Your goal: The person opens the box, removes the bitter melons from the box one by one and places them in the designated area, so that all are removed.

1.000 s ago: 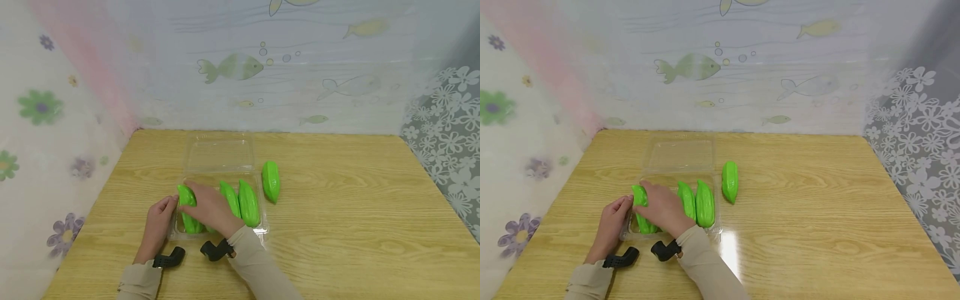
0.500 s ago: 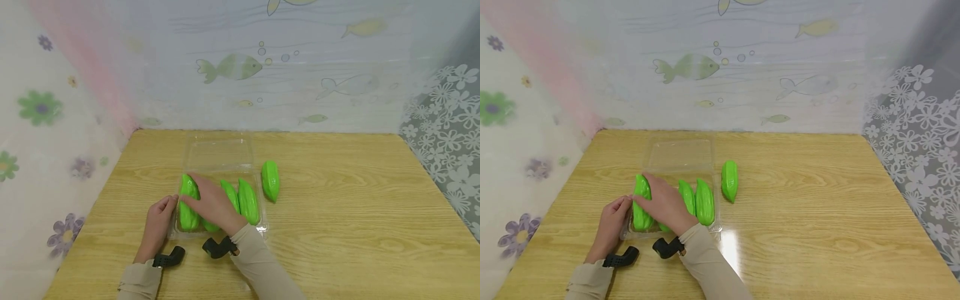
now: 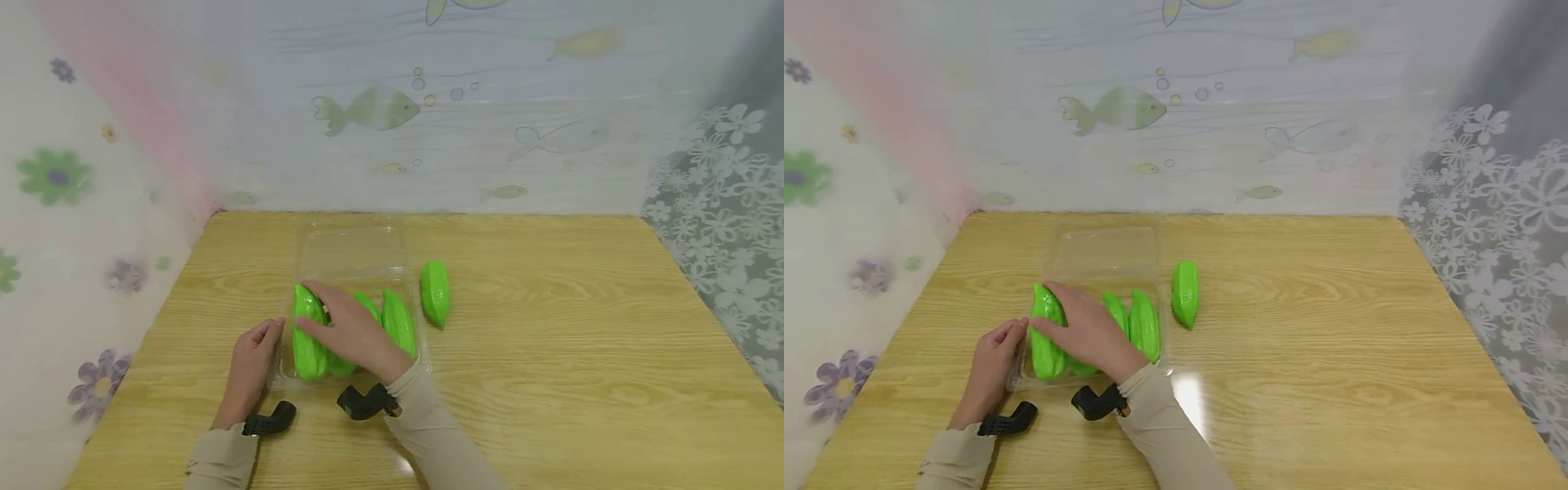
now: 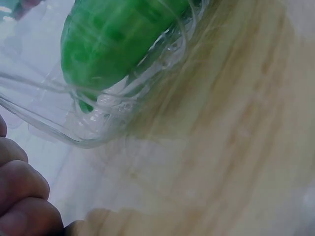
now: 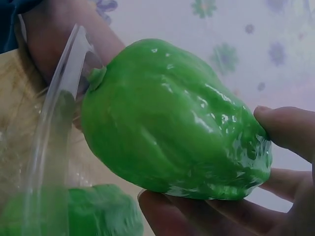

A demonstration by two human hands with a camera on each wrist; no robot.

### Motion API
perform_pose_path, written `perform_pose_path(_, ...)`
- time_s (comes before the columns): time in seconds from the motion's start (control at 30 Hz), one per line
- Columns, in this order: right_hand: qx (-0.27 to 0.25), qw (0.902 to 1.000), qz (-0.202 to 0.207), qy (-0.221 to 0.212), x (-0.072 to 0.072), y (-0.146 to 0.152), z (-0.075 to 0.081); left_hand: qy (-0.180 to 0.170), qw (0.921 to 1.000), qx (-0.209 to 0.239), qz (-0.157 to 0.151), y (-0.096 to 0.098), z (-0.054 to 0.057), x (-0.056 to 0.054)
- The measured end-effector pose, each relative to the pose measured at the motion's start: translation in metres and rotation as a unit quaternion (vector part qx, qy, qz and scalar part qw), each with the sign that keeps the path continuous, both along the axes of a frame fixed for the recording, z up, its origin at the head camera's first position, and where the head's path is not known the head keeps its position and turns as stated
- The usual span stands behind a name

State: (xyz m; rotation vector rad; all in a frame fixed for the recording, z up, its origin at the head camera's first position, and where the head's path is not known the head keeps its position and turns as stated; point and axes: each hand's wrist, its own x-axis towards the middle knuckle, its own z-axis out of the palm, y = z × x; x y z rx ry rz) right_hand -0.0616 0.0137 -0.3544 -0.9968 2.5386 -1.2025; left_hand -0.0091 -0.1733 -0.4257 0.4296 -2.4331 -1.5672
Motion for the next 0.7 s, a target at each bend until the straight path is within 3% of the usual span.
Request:
perform_pose_path(0.33, -0.002, 0.9995, 0.005, -0.031, -0.002, 0.017, 0.002, 0.002, 1.0, 0.0, 0.001, 0.0, -0.001, 0.0)
perform_pose_path(0.5, -0.002, 0.9985, -0.012, -0.054, -0.005, 0.028, 0.003, -0.003, 1.0, -0.004, 0.001, -0.001, 0.001, 0.0)
perform_pose_path(0.7, -0.009, 0.9977, -0.029, -0.061, -0.014, 0.043, 0.002, -0.004, 1.0, 0.0, -0.008, 0.007, 0.016, 0.005)
